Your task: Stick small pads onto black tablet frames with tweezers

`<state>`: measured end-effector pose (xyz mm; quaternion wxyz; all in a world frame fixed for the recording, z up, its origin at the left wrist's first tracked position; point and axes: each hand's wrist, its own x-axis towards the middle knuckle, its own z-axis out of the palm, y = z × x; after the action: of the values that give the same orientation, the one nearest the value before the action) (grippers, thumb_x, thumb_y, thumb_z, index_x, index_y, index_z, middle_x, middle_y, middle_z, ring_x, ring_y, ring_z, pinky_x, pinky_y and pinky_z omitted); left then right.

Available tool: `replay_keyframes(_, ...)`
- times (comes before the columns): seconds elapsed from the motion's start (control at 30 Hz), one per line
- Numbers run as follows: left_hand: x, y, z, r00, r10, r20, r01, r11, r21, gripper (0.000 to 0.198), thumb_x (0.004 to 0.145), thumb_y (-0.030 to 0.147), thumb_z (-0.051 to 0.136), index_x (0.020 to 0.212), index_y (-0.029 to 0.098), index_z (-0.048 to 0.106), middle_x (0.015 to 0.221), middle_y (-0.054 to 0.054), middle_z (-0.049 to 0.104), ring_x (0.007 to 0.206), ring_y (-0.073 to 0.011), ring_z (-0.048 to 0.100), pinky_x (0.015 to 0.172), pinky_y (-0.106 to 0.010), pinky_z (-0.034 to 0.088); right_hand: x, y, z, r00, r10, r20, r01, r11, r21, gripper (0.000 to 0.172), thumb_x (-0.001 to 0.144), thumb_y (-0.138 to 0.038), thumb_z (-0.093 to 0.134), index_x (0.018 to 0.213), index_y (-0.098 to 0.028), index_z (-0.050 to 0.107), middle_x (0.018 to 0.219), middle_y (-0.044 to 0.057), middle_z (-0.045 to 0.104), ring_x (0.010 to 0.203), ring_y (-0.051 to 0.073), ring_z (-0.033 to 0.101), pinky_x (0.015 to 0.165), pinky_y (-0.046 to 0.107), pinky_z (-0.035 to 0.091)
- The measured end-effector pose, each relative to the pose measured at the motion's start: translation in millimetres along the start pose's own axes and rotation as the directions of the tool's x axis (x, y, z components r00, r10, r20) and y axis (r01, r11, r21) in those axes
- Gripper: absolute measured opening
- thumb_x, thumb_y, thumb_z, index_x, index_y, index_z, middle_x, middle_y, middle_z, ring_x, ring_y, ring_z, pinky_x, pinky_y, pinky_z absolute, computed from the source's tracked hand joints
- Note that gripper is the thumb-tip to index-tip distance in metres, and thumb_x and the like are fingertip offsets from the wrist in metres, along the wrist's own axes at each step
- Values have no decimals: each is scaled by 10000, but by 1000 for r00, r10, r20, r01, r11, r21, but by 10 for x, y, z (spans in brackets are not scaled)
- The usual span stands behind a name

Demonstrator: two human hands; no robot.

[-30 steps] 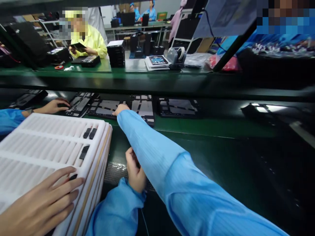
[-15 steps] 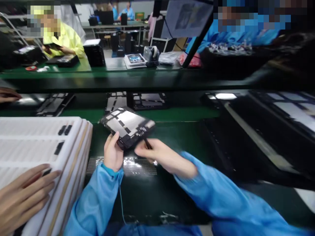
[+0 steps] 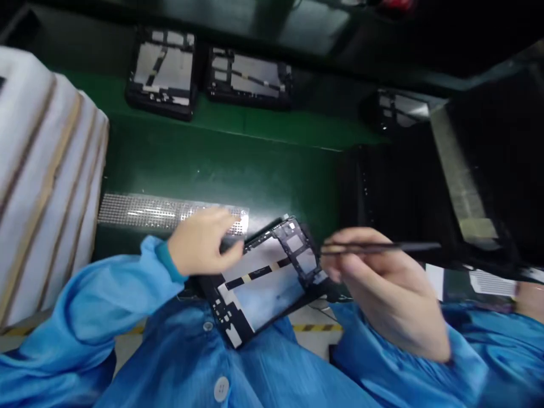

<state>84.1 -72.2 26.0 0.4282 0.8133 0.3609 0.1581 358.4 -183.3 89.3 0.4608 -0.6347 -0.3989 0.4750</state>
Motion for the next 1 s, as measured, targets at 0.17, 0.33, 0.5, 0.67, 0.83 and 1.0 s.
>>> replay_keyframes(0.17, 263, -391, -183, 996, 17, 88, -38, 970, 240, 418, 990, 450, 547, 1245, 288, 836, 1014, -94, 744, 835, -227, 662, 803, -359, 471, 738, 289, 464, 905, -277, 322, 374, 879, -296, 131, 995, -319, 828, 1101, -242, 827, 1134, 50, 835, 1031, 201, 785, 955, 354, 645)
replay_keyframes(0.33, 310, -580, -108, 982, 57, 182, -113, 943, 312, 409, 994, 454, 521, 1173, 285, 847, 1048, -94, 773, 894, -244, 680, 828, -357, 451, 930, 545, 513, 856, -194, 480, 390, 851, -351, 156, 1036, -334, 785, 1145, -223, 800, 1102, 41, 852, 995, 193, 804, 932, 347, 665)
replay_keyframes(0.5, 306, -531, -144, 975, 97, 200, -171, 901, 400, 411, 1007, 453, 500, 1188, 306, 838, 1004, -83, 743, 939, -266, 710, 891, -392, 492, 851, 538, 511, 878, -218, 425, 381, 857, -347, 156, 1035, -374, 810, 1140, -259, 815, 1110, 32, 852, 1046, 208, 821, 964, 352, 680)
replay_keyframes(0.67, 330, -486, -154, 966, 96, 240, -211, 831, 515, 457, 1030, 459, 454, 1234, 304, 832, 1013, -92, 765, 952, -283, 732, 868, -399, 528, 883, 514, 523, 876, -204, 437, 387, 837, -386, 153, 1039, -386, 806, 1125, -262, 824, 1124, 35, 851, 1066, 221, 821, 989, 368, 686)
replay_keyframes(0.83, 336, -483, -131, 967, 104, 231, -217, 812, 542, 481, 1035, 463, 460, 1314, 305, 819, 1048, -74, 769, 1004, -299, 760, 909, -428, 559, 763, 426, 510, 901, -183, 394, 326, 885, -334, 73, 1039, -335, 803, 1087, -279, 810, 1091, 40, 846, 1024, 232, 828, 981, 404, 700)
replay_keyframes(1.0, 339, -441, -145, 962, 74, 262, -212, 807, 550, 518, 1052, 444, 450, 1374, 260, 811, 1052, -100, 768, 1088, -311, 745, 962, -450, 558, 54, 515, 777, 975, -171, 143, 195, 965, -177, 127, 1067, -300, 748, 1188, -334, 769, 1049, 48, 824, 951, 250, 825, 868, 442, 724)
